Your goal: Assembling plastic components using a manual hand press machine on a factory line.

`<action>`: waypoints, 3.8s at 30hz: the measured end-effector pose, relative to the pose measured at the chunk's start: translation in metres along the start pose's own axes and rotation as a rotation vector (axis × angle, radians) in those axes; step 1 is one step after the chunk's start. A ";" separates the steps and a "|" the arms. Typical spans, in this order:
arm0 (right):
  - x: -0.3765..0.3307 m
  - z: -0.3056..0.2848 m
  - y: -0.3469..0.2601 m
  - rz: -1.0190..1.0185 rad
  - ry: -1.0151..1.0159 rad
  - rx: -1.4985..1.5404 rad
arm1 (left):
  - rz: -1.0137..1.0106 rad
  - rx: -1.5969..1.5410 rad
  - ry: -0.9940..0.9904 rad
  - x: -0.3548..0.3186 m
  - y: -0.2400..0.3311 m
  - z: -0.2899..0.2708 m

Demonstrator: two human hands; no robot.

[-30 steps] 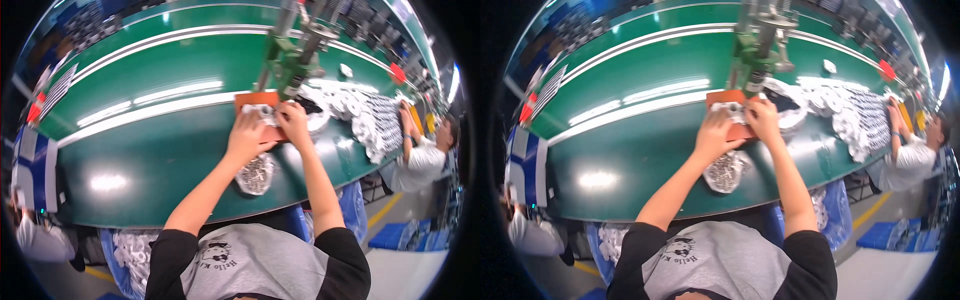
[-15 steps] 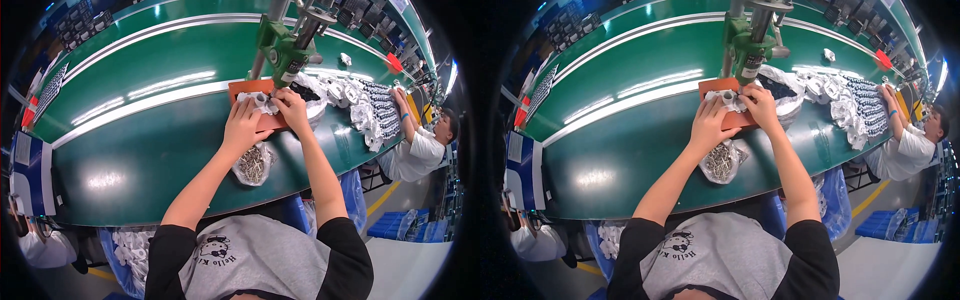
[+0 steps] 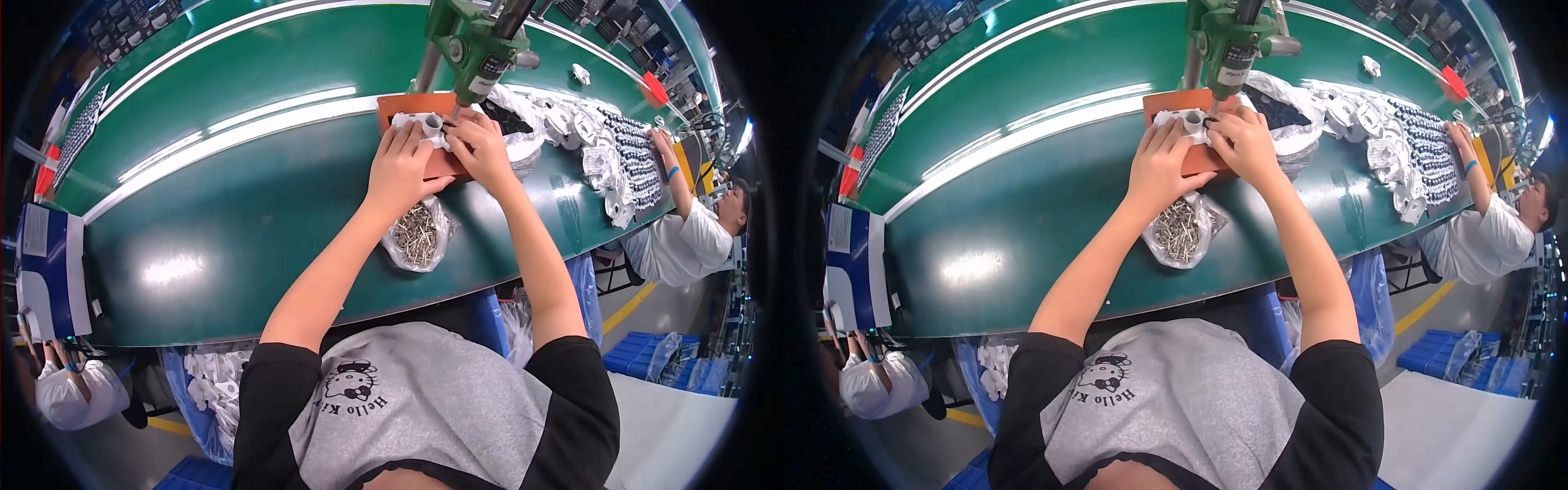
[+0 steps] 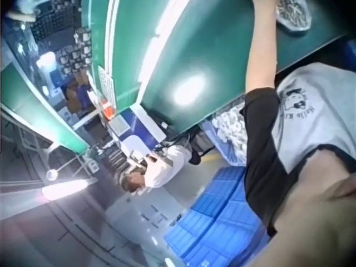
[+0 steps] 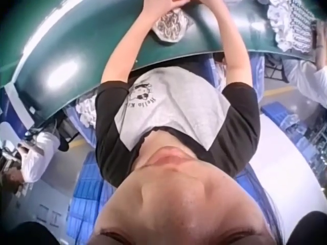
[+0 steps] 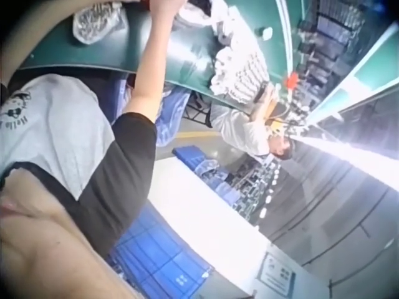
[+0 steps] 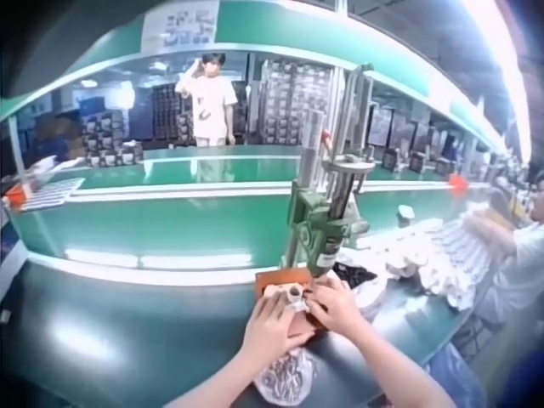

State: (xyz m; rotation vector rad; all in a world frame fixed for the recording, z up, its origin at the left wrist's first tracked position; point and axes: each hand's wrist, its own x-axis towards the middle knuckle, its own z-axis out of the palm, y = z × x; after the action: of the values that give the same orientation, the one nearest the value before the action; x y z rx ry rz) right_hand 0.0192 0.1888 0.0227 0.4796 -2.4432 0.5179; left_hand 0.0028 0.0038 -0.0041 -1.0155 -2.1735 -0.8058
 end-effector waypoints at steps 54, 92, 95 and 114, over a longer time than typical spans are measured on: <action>0.003 -0.045 0.023 0.512 -0.255 0.459 | -0.013 -0.033 -0.064 0.008 0.010 -0.003; 0.061 -0.032 0.019 0.760 -0.548 0.699 | -0.077 -0.081 -0.060 0.002 0.000 -0.004; 0.065 -0.031 0.023 0.778 -0.601 0.670 | -0.078 -0.074 -0.062 0.002 -0.001 -0.002; 0.055 -0.019 0.042 0.582 -0.560 0.710 | -0.062 -0.093 -0.078 0.009 0.009 -0.008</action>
State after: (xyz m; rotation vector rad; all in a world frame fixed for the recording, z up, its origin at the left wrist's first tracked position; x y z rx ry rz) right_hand -0.0328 0.2220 0.0601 0.1750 -2.8718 1.7254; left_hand 0.0081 0.0065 0.0100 -1.0460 -2.2614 -0.9170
